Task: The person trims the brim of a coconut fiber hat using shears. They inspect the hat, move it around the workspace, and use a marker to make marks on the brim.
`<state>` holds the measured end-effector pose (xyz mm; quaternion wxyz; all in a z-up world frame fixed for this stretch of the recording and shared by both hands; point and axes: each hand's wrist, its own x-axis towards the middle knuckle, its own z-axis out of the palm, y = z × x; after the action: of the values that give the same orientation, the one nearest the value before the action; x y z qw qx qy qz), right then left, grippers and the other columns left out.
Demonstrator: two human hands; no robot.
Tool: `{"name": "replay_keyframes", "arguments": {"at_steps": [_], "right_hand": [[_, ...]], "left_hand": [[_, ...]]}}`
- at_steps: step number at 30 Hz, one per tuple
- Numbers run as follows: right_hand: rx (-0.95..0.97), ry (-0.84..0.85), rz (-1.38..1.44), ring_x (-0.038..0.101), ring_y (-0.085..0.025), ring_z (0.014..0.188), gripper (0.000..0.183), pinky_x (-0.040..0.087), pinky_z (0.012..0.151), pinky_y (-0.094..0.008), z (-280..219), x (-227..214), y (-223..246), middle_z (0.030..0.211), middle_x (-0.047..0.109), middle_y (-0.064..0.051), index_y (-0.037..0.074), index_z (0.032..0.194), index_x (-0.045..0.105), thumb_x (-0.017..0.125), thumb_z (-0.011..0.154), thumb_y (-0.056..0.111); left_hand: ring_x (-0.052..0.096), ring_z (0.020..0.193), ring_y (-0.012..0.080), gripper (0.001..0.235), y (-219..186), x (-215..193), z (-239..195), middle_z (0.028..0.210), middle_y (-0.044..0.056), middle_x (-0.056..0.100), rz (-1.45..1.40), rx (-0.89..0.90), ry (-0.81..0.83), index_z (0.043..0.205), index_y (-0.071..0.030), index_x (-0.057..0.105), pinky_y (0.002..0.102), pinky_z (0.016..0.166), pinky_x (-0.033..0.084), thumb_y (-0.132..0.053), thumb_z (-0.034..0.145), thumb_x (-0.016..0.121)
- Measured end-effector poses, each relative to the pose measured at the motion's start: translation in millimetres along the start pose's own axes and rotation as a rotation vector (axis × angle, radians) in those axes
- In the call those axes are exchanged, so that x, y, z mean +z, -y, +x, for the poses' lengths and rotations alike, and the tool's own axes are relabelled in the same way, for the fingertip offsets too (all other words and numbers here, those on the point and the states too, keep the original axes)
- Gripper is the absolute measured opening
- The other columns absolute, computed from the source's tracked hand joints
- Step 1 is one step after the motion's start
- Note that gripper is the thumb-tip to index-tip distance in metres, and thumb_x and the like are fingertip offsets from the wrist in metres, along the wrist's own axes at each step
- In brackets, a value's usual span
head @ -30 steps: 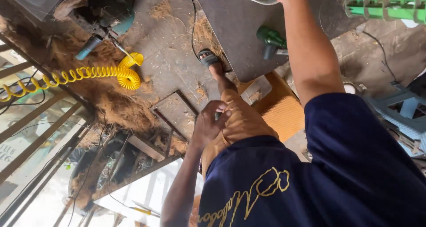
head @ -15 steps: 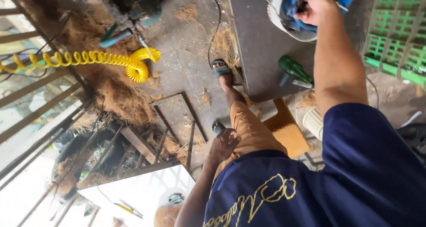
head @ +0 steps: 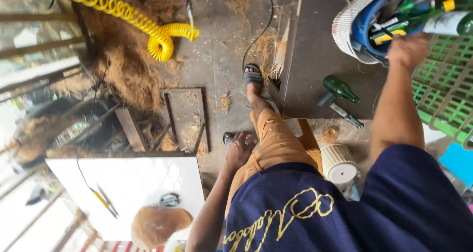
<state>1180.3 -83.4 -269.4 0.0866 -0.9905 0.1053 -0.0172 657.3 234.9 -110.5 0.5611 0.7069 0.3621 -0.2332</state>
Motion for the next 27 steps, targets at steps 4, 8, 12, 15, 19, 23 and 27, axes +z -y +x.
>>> {"name": "replay_keyframes", "arguments": {"at_steps": [4, 8, 12, 15, 19, 23, 27], "right_hand": [[-0.396, -0.293, 0.444, 0.072, -0.015, 0.062, 0.033, 0.057, 0.052, -0.034, -18.8, -34.0, -18.6, 0.07, 0.078, -0.003, 0.014, 0.071, 0.072, 0.104, 0.07, 0.022], [0.021, 0.412, 0.603, 0.05, -0.012, 0.042, 0.02, 0.033, 0.036, -0.029, -158.2, -100.1, 74.0, 0.06, 0.054, -0.005, 0.015, 0.091, 0.049, 0.064, 0.102, 0.02], [0.123, 0.997, 0.9, 0.059, -0.014, 0.054, 0.008, 0.041, 0.047, -0.018, -299.5, -103.5, 108.5, 0.068, 0.059, -0.004, 0.02, 0.099, 0.065, 0.063, 0.094, 0.014], [0.015, 1.406, 0.881, 0.071, -0.016, 0.07, 0.017, 0.056, 0.062, -0.018, -404.9, -101.3, 118.6, 0.081, 0.066, -0.005, 0.016, 0.116, 0.068, 0.062, 0.101, 0.02], [-0.099, 1.822, 0.801, 0.075, -0.02, 0.082, 0.02, 0.063, 0.07, -0.026, -524.8, -129.6, 142.3, 0.09, 0.068, -0.008, 0.011, 0.118, 0.064, 0.057, 0.103, 0.022], [-0.3, 2.018, 0.692, 0.074, -0.025, 0.085, 0.024, 0.065, 0.073, -0.032, -623.3, -165.8, 180.1, 0.092, 0.068, -0.014, 0.01, 0.124, 0.059, 0.058, 0.101, 0.018], [-0.602, 2.073, 0.455, 0.074, -0.027, 0.092, 0.026, 0.066, 0.08, -0.039, -729.3, -195.5, 216.0, 0.096, 0.067, -0.016, 0.005, 0.122, 0.057, 0.058, 0.096, 0.01]], "left_hand": [[0.068, 0.102, 0.0357, 0.039, 2.5, -11.3, -24.7, 0.118, 0.016, 0.066, -0.109, -0.068, -0.144, 0.116, -0.011, 0.062, 0.046, 0.084, 0.05, -0.04, 0.091, 0.058], [0.064, 0.11, 0.0368, 0.052, 44.3, 7.3, -58.6, 0.124, 0.016, 0.064, -0.213, -0.071, -0.258, 0.125, -0.008, 0.059, 0.046, 0.094, 0.046, -0.047, 0.092, 0.052], [0.061, 0.108, 0.046, 0.049, 121.8, 59.2, -108.2, 0.112, 0.023, 0.062, -0.279, 0.08, -0.294, 0.121, -0.003, 0.055, 0.053, 0.092, 0.048, -0.043, 0.093, 0.058], [0.062, 0.107, 0.0515, 0.046, 188.0, 103.2, -162.7, 0.111, 0.029, 0.062, -0.398, 0.065, -0.283, 0.119, -0.004, 0.059, 0.059, 0.093, 0.05, -0.041, 0.092, 0.063], [0.061, 0.112, 0.0501, 0.042, 279.4, 162.8, -227.0, 0.119, 0.027, 0.062, -0.498, -0.013, -0.321, 0.119, -0.011, 0.063, 0.057, 0.099, 0.048, -0.043, 0.091, 0.06], [0.062, 0.113, 0.0455, 0.047, 337.7, 199.4, -269.0, 0.117, 0.026, 0.063, -0.603, -0.18, -0.385, 0.123, -0.012, 0.06, 0.054, 0.099, 0.05, -0.049, 0.096, 0.052], [0.065, 0.112, 0.0419, 0.048, 369.8, 222.9, -252.0, 0.116, 0.025, 0.066, -0.559, -0.297, -0.407, 0.125, -0.012, 0.06, 0.051, 0.096, 0.052, -0.048, 0.096, 0.048]]}}
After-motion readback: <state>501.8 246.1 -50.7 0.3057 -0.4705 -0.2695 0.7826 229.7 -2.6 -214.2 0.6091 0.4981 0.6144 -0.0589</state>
